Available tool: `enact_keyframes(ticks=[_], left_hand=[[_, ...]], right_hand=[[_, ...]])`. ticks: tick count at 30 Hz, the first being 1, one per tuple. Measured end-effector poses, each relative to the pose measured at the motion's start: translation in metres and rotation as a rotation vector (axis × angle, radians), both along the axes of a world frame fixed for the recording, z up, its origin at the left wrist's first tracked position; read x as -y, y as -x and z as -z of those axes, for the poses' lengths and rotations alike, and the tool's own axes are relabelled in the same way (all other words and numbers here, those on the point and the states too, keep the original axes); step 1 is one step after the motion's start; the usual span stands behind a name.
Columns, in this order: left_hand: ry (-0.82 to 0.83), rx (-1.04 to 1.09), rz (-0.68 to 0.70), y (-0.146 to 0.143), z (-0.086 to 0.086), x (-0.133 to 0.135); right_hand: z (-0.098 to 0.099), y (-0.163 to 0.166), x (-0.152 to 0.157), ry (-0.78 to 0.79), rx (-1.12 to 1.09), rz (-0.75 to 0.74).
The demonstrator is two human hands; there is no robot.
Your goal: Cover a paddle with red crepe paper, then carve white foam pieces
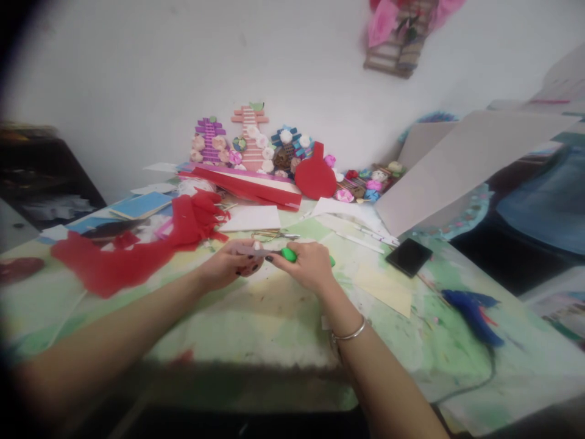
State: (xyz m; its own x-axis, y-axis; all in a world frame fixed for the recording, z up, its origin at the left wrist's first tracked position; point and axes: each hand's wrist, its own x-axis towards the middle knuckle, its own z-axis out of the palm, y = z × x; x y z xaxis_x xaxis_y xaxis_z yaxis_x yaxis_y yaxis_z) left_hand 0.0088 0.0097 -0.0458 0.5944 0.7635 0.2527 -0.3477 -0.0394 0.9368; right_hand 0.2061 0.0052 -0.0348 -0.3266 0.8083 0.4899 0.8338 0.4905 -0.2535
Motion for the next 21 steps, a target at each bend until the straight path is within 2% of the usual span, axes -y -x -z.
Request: enact_keyframes(ticks=[9, 15, 21], left_hand=[[0.016, -0.017, -0.014, 0.0002, 0.0014, -0.0010], [0.072, -0.097, -0.026, -0.0015, 0.0017, 0.0025], [0.056, -0.097, -0.032, -0.0025, 0.0004, 0.0037]], right_hand=[[-0.0013, 0.0005, 0.0023, 0.001, 0.017, 0.019], [-0.0010, 0.0055, 0.0056, -0.009, 0.030, -0.023], [-0.0006, 0.0064, 0.0067, -0.015, 0.034, -0.025]])
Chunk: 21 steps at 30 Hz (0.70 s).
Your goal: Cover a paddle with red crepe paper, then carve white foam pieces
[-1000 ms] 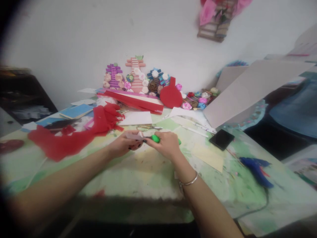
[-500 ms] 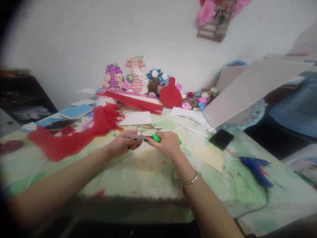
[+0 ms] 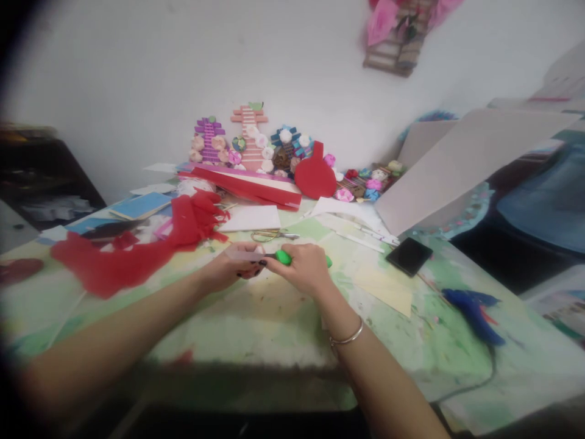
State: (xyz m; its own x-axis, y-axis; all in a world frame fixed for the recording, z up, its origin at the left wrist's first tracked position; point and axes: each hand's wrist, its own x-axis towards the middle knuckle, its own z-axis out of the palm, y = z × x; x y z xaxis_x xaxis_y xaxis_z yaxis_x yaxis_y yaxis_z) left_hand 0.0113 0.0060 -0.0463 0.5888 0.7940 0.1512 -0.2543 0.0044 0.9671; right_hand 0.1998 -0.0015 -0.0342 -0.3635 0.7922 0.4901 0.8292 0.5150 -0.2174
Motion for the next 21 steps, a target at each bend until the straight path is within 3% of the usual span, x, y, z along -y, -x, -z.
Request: enact_keyframes(ticks=[21], left_hand=[[-0.071, 0.077, 0.047, 0.0016, 0.0026, -0.0028]], right_hand=[[-0.0013, -0.0043, -0.0020, -0.001, -0.006, 0.028]])
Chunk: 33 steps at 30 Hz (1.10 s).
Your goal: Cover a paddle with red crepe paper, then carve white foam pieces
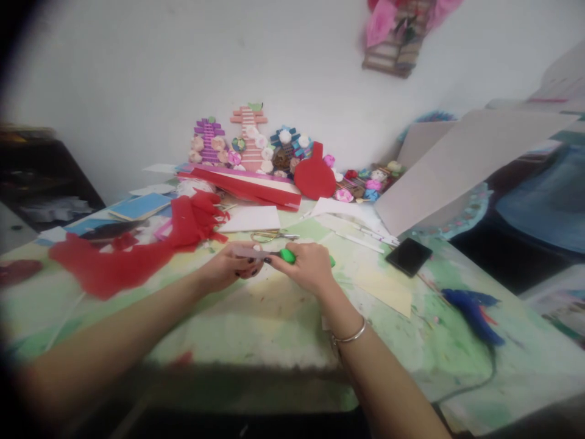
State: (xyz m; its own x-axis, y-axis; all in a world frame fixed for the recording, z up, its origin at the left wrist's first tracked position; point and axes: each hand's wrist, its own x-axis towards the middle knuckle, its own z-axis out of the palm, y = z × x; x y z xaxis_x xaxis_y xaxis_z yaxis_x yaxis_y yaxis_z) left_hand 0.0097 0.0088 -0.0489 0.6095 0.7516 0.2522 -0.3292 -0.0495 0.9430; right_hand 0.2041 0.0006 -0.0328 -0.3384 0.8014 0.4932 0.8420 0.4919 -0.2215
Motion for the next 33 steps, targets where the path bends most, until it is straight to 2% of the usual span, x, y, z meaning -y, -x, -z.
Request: enact_keyframes(ticks=[6, 19, 28, 33], left_hand=[[0.048, -0.092, -0.020, -0.0027, -0.0012, 0.0046], [-0.047, 0.045, 0.023, 0.0014, 0.0010, -0.0017], [0.035, -0.031, 0.024, -0.0011, 0.0014, 0.0027], [0.004, -0.050, -0.014, -0.0012, -0.0013, 0.0042]], right_hand=[[0.0011, 0.0054, 0.0032, -0.009, 0.013, -0.042], [-0.0003, -0.0037, -0.0029, 0.015, -0.015, 0.012], [-0.0009, 0.0033, 0.0026, 0.001, 0.014, -0.033], [-0.0001, 0.0018, 0.0011, 0.006, 0.001, -0.041]])
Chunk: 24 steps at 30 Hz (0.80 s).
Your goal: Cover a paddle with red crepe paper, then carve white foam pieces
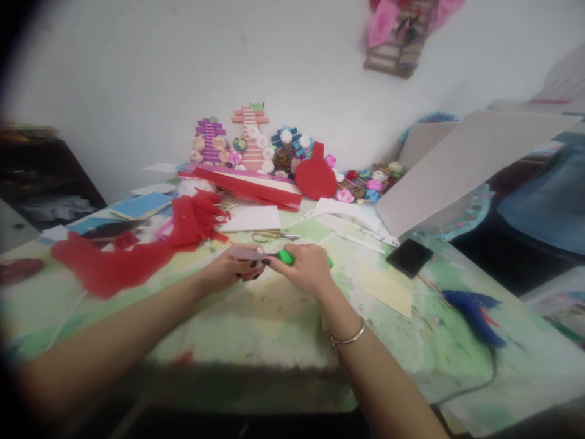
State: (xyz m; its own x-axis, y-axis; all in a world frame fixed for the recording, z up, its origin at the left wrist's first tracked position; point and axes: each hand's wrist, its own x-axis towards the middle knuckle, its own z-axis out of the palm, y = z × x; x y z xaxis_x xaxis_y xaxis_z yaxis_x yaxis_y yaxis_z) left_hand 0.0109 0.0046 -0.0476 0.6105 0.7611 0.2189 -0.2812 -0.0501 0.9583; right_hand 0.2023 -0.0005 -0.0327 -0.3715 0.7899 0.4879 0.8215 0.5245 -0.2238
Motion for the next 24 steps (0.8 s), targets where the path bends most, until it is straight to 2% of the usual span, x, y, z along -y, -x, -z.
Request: enact_keyframes(ticks=[6, 15, 24], left_hand=[[-0.099, 0.031, 0.015, 0.0033, 0.0027, -0.0049], [-0.016, 0.031, 0.034, 0.0006, 0.0039, -0.0010], [-0.098, 0.051, 0.059, 0.0036, 0.0039, -0.0065]], right_hand=[[-0.0003, -0.0055, -0.0037, 0.007, 0.000, 0.045], [-0.0011, 0.0001, 0.0012, 0.005, 0.008, 0.016], [-0.0031, -0.0093, -0.0045, 0.031, 0.000, 0.076]])
